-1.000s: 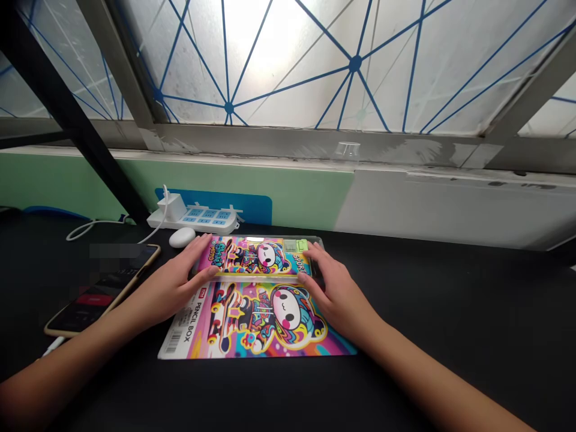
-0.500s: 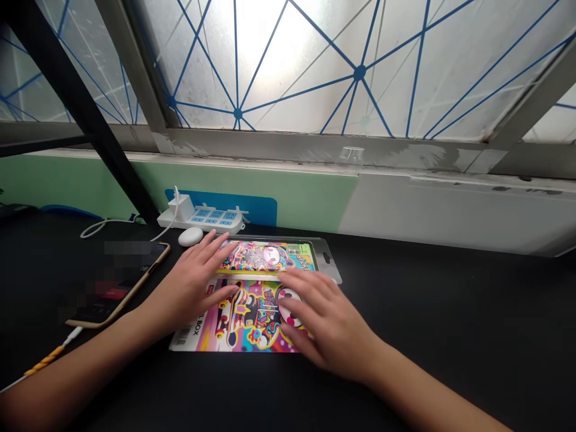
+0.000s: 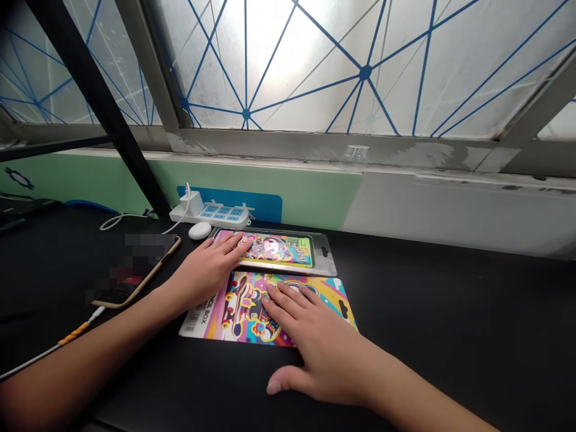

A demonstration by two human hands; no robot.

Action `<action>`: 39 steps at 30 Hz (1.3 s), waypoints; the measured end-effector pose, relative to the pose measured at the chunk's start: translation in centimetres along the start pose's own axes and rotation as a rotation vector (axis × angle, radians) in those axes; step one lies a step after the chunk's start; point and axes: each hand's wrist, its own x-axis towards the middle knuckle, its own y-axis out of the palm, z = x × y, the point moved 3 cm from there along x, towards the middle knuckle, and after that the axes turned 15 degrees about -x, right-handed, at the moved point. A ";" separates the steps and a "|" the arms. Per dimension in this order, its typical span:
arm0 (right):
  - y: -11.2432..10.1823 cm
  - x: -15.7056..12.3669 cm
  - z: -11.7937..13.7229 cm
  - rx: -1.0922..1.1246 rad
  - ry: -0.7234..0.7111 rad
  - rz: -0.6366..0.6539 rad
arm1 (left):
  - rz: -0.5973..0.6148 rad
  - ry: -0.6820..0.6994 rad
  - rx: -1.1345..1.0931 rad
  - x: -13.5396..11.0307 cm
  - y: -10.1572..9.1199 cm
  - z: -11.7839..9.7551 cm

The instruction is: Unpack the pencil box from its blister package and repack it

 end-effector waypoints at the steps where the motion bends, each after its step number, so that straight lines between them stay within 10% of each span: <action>1: -0.3 -0.2 0.2 -0.001 0.001 -0.013 | 0.012 -0.011 -0.002 -0.1 0.0 0.3; 16: 1.0 -0.1 -1.7 -0.137 0.343 -0.382 | 0.017 -0.052 -0.049 -0.9 0.4 1.9; 28: 0.7 -1.2 -0.5 -0.053 0.163 -0.478 | 0.083 -0.035 -0.062 -0.8 0.0 2.0; 33: -2.8 -3.2 -3.9 -0.129 0.267 -0.619 | 0.135 0.019 -0.104 -1.3 -0.6 1.9; 39: -3.2 -5.8 -14.0 0.122 0.617 -0.033 | 0.135 0.152 -0.079 -2.2 -1.3 0.5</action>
